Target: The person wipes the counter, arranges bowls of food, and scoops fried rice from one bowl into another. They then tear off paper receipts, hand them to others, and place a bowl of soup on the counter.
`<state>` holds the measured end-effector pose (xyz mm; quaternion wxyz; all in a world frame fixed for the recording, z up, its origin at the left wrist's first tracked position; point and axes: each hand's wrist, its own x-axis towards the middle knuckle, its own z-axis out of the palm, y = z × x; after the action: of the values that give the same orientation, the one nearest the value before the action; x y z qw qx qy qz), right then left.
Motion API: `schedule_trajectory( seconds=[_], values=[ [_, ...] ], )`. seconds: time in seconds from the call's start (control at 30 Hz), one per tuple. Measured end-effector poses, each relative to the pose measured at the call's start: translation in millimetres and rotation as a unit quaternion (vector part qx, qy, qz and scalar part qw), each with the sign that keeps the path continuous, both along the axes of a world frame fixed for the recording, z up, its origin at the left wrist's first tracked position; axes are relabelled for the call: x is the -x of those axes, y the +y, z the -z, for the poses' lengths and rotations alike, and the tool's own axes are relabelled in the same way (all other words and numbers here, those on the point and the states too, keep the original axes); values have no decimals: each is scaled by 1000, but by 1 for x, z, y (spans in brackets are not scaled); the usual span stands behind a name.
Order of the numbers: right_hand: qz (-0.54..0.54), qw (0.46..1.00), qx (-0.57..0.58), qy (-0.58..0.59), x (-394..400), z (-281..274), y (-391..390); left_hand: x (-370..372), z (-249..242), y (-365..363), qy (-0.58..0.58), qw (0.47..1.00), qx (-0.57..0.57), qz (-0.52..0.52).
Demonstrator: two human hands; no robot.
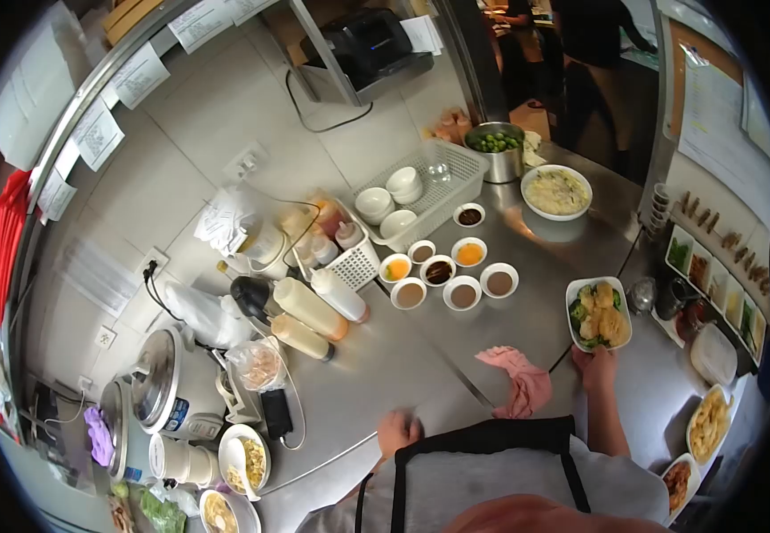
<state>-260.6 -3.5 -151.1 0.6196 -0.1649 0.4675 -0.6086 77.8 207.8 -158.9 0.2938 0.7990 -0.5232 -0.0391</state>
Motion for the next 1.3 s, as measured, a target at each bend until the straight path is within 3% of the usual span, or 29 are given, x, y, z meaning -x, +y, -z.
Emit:
schedule_trajectory(
  seconds=[0.17,0.4,0.7,0.83,0.9,1.03,1.1,1.17,1.23,1.3],
  values=[
    [-31,999,8,23,-11,-25,-74,6,-11,-2,-34,999,20,-5],
    [97,994,-22,-54,-6,1,-176,7,-12,-6,-22,999,38,9],
    [208,976,-36,-44,-7,-4,-230,10,-17,-7,-44,999,23,5],
    [142,985,14,-96,-1,0,-245,13,-23,-7,-66,997,26,5],
    [190,980,-34,-45,-13,-19,-240,10,-19,-6,-67,998,18,7],
    [149,987,-49,-19,-13,-10,-242,9,-16,-5,-61,998,21,9],
    [125,992,-25,-18,-13,5,-230,9,-18,-6,-58,998,17,7],
    [-1,992,26,-126,5,76,-246,8,-18,-6,-55,998,13,8],
    [28,998,22,-54,-21,32,-188,7,-16,-5,-53,999,6,11],
    [-33,998,11,-45,-31,19,-149,5,-14,-3,-51,999,-3,13]
  ],
)
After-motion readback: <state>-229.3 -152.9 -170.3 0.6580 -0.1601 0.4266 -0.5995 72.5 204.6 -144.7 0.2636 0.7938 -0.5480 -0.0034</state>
